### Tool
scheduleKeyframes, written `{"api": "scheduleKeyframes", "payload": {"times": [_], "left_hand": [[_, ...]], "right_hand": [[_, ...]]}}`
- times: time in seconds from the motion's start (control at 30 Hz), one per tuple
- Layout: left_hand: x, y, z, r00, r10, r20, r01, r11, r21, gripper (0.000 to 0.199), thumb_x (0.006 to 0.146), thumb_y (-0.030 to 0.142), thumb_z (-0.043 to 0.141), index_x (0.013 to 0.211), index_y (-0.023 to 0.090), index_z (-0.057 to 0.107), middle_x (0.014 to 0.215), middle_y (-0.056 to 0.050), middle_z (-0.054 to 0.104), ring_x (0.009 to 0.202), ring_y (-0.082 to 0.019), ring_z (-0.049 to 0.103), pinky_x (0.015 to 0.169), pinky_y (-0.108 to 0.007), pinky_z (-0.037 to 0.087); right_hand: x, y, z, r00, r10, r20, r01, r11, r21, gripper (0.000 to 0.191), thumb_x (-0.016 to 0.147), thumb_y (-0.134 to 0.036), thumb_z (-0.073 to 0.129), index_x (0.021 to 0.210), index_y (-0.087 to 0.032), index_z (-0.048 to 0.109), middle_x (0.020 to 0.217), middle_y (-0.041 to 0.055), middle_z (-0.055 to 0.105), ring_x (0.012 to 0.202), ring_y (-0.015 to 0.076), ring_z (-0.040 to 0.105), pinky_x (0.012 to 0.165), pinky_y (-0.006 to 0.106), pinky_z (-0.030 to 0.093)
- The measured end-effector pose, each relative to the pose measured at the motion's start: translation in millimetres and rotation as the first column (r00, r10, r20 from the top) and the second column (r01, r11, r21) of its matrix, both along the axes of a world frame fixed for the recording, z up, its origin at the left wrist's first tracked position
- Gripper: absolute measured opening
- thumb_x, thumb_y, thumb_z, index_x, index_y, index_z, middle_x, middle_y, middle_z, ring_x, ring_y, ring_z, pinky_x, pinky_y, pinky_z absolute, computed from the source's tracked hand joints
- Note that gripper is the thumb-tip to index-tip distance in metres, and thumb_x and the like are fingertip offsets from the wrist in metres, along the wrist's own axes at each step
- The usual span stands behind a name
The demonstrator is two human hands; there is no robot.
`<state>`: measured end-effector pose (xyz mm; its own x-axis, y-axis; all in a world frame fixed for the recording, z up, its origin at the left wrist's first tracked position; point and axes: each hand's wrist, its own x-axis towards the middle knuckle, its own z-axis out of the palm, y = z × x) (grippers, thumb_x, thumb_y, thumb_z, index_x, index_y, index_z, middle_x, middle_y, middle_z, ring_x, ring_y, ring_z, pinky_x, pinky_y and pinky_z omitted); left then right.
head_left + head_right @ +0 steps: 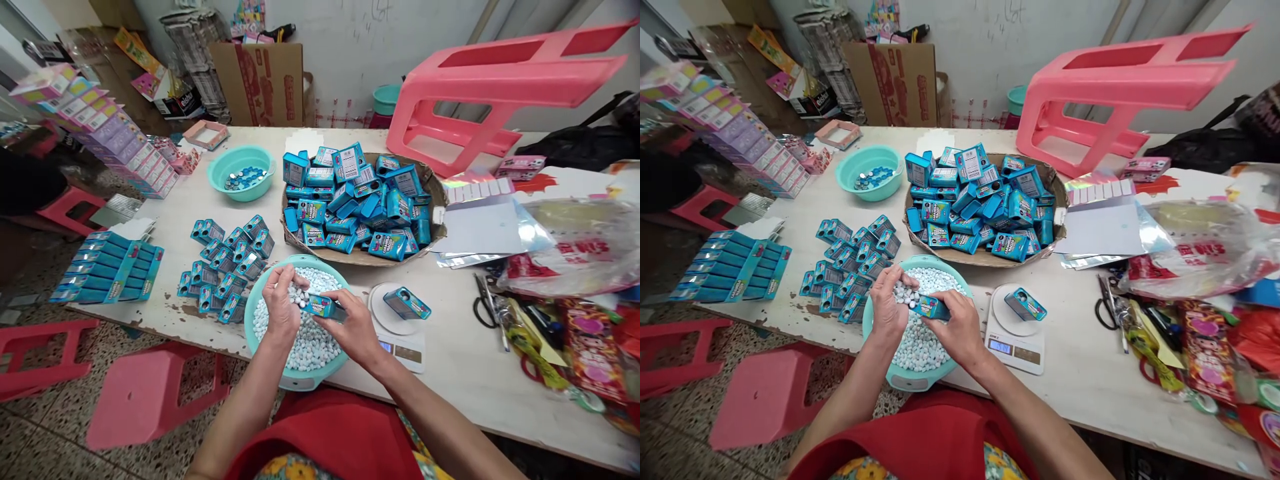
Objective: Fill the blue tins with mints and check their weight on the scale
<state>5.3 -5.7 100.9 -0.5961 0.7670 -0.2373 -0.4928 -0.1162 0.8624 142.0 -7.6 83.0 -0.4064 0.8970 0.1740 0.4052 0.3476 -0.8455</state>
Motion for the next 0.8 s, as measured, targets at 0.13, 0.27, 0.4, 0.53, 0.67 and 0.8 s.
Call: {"api": "scheduleKeyframes", "payload": {"times": [0.13,0.27,0.4,0.53,0.67,0.8], "left_hand": [[2,-1,0.0,0.999,0.021,-0.034,-0.021,1.0,0.0,0.021,0.076,0.032,0.064,0.069,0.016,0.052,0.059,0.003,0.054,0.057,-0.012,0.056,0.059,-0.024,0.046],[3,0,-1.0,0.994,0.031,-0.104,-0.031,1.0,0.004,0.019,0.075,0.03,0.065,0.073,0.016,0.054,0.059,0.003,0.055,0.057,-0.011,0.055,0.06,-0.023,0.045],[3,0,3.5,0.987,0.056,-0.148,-0.058,0.998,-0.014,0.02,0.073,0.028,0.068,0.079,0.016,0.054,0.058,0.003,0.056,0.053,-0.01,0.055,0.057,-0.022,0.043],[3,1,4.0,0.979,0.084,-0.186,-0.081,0.996,0.026,0.02,0.074,0.028,0.068,0.081,0.016,0.053,0.058,0.004,0.055,0.051,-0.01,0.054,0.055,-0.021,0.043],[2,7,-10.7,0.983,0.087,-0.163,-0.096,0.994,-0.049,0.023,0.075,0.034,0.066,0.075,0.016,0.052,0.056,0.005,0.051,0.046,-0.008,0.05,0.05,-0.019,0.04],[3,4,-10.5,0.994,0.037,-0.101,-0.041,0.998,-0.041,0.026,0.077,0.037,0.064,0.072,0.016,0.051,0.058,0.004,0.05,0.047,-0.007,0.049,0.048,-0.018,0.039]], "right_hand": [[-1,0,-0.4,1.0,0.013,-0.008,-0.013,1.0,-0.016,0.031,0.07,-0.022,0.074,0.098,-0.023,0.061,0.093,0.0024,0.066,0.091,0.0225,0.06,0.081,0.034,0.043],[-4,0,0.4,1.0,0.004,-0.026,-0.005,1.0,-0.014,0.031,0.069,-0.021,0.074,0.097,-0.023,0.061,0.093,0.0026,0.066,0.09,0.0221,0.06,0.08,0.034,0.042],[-8,-2,7.7,0.999,-0.02,-0.035,0.02,1.0,-0.002,0.029,0.069,-0.019,0.074,0.095,-0.022,0.061,0.09,0.0024,0.066,0.088,0.0217,0.06,0.077,0.033,0.042],[-10,-3,10.1,0.998,-0.013,-0.053,0.015,0.999,0.033,0.029,0.071,-0.018,0.072,0.097,-0.023,0.061,0.094,0.0022,0.067,0.091,0.0211,0.06,0.08,0.033,0.042],[-13,-3,-1.0,0.999,-0.04,-0.007,0.04,0.999,-0.015,0.029,0.068,-0.019,0.073,0.094,-0.022,0.063,0.09,0.0027,0.067,0.088,0.0223,0.061,0.077,0.033,0.043],[-8,-6,0.9,0.999,-0.036,0.008,0.036,0.999,-0.016,0.032,0.067,-0.017,0.074,0.096,-0.022,0.063,0.091,0.0027,0.067,0.089,0.0222,0.061,0.078,0.033,0.043]]}}
